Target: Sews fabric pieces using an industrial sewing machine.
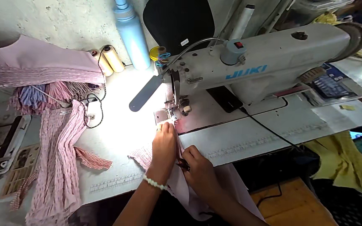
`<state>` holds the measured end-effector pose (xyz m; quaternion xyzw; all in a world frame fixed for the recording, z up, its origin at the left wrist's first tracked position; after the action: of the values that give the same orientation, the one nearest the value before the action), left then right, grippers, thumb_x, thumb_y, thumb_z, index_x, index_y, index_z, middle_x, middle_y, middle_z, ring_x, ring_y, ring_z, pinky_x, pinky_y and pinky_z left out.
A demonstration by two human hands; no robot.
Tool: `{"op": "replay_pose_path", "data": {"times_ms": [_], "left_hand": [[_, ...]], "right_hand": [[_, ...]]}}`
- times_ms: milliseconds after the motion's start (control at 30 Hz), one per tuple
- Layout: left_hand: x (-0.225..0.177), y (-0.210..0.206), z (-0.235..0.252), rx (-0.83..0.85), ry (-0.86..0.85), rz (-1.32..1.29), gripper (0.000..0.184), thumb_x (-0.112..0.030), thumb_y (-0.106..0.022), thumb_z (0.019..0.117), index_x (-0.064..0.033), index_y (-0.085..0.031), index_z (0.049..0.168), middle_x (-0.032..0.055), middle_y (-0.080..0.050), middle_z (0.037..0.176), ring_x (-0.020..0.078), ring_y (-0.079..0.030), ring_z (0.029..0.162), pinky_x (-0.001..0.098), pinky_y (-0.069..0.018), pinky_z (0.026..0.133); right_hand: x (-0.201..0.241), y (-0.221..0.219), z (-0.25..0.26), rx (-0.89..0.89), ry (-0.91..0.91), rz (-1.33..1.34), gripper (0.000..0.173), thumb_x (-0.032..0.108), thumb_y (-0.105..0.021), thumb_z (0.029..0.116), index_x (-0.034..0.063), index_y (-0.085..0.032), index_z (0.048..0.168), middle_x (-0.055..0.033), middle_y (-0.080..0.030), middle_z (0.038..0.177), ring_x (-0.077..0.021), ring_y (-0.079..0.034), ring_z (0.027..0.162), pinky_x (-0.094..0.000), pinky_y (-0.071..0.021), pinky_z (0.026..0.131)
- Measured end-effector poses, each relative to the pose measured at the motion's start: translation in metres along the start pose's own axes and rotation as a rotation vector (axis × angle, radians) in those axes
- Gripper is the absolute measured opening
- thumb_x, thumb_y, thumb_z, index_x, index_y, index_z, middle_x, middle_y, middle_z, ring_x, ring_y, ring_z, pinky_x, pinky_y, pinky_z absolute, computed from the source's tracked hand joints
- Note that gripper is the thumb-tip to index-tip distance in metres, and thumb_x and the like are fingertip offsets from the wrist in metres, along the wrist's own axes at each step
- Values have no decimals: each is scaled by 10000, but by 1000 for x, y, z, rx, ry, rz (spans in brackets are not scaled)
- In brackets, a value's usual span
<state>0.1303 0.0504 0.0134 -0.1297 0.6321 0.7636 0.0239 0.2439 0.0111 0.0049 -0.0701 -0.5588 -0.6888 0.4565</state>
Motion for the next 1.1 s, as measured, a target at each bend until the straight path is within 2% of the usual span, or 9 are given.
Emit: {"op": "replay_pose_path", "data": {"times_ms": [67, 133, 400, 533, 767, 867, 967, 1033, 1100], "left_hand": [[1, -5, -15, -127, -58, -37, 317, -1, -537, 977, 85, -678, 1248, 253, -668, 1297, 418, -668, 1177, 486, -557, 948], [5, -10, -22, -215, -94, -89, 345, -20, -530, 977, 97, -657, 1276, 260, -647, 1331, 416, -665, 1190, 467, -561, 955], [16, -14, 2, -82, -178, -224, 393, -57, -500, 996, 52, -623, 1352, 229, -607, 1405, 364, -625, 1271, 455, -508, 1050], [16, -16, 9, -50, -178, -217, 384, -80, -495, 1009, 12, -629, 1356, 222, -602, 1410, 353, -625, 1271, 453, -517, 1036], [18, -16, 12, -80, -189, -195, 388, -76, -510, 989, 37, -638, 1337, 219, -622, 1384, 355, -623, 1272, 455, -510, 1045], [20, -17, 15, -78, -183, -189, 389, -68, -499, 1000, 36, -629, 1351, 219, -618, 1391, 357, -623, 1272, 467, -518, 1032], [21, -18, 18, -63, -181, -176, 381, -87, -488, 1014, 14, -640, 1348, 216, -612, 1400, 354, -618, 1279, 473, -519, 1028], [20, -18, 17, -49, -198, -179, 375, -114, -484, 1025, -26, -655, 1347, 214, -600, 1417, 362, -601, 1299, 478, -514, 1036], [19, -18, 16, -25, -205, -184, 378, -121, -490, 1022, -50, -659, 1353, 214, -576, 1448, 370, -582, 1320, 483, -502, 1050]], "right_hand": [[-1, 2, -3, -2, 10, 24, 139, 108, -742, 748, 12, -703, 840, -129, -656, 872, -216, -659, 617, -331, -536, 480], [-1, 3, -6, -2, 24, 35, 135, 145, -726, 775, 24, -701, 831, -113, -651, 867, -191, -648, 617, -299, -529, 483], [-1, 3, -7, 37, 68, 132, 152, 142, -722, 781, 40, -733, 893, -95, -680, 879, -165, -664, 632, -293, -545, 499], [-6, 4, -5, 27, 49, 161, 161, 125, -714, 796, 30, -760, 917, -101, -694, 878, -166, -671, 640, -294, -556, 522], [-6, 3, -7, 1, 71, 174, 142, 141, -692, 811, 44, -759, 890, -73, -682, 830, -130, -655, 627, -248, -536, 515], [-10, 6, -4, 29, 50, 239, 179, 183, -689, 884, 66, -771, 992, -65, -706, 908, -111, -680, 715, -229, -565, 598], [-28, 30, 7, -63, 61, 190, 245, 165, -673, 921, 62, -768, 1122, -97, -719, 1040, -131, -703, 832, -252, -594, 699], [-54, 61, 17, -193, 60, 40, 259, 146, -633, 953, 18, -754, 1143, -151, -721, 1116, -177, -714, 921, -276, -603, 774], [-90, 98, 25, -312, 23, -121, 285, 109, -582, 970, -35, -728, 1167, -223, -705, 1177, -272, -714, 976, -355, -603, 800]]}}
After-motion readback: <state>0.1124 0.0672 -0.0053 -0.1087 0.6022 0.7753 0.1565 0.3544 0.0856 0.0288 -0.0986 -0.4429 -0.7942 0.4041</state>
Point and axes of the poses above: each hand's wrist, its own z-axis towards the middle knuckle, its own y-axis out of the back of the hand, x = y × z, the point moved 8 cm from there along z, towards the middle knuckle
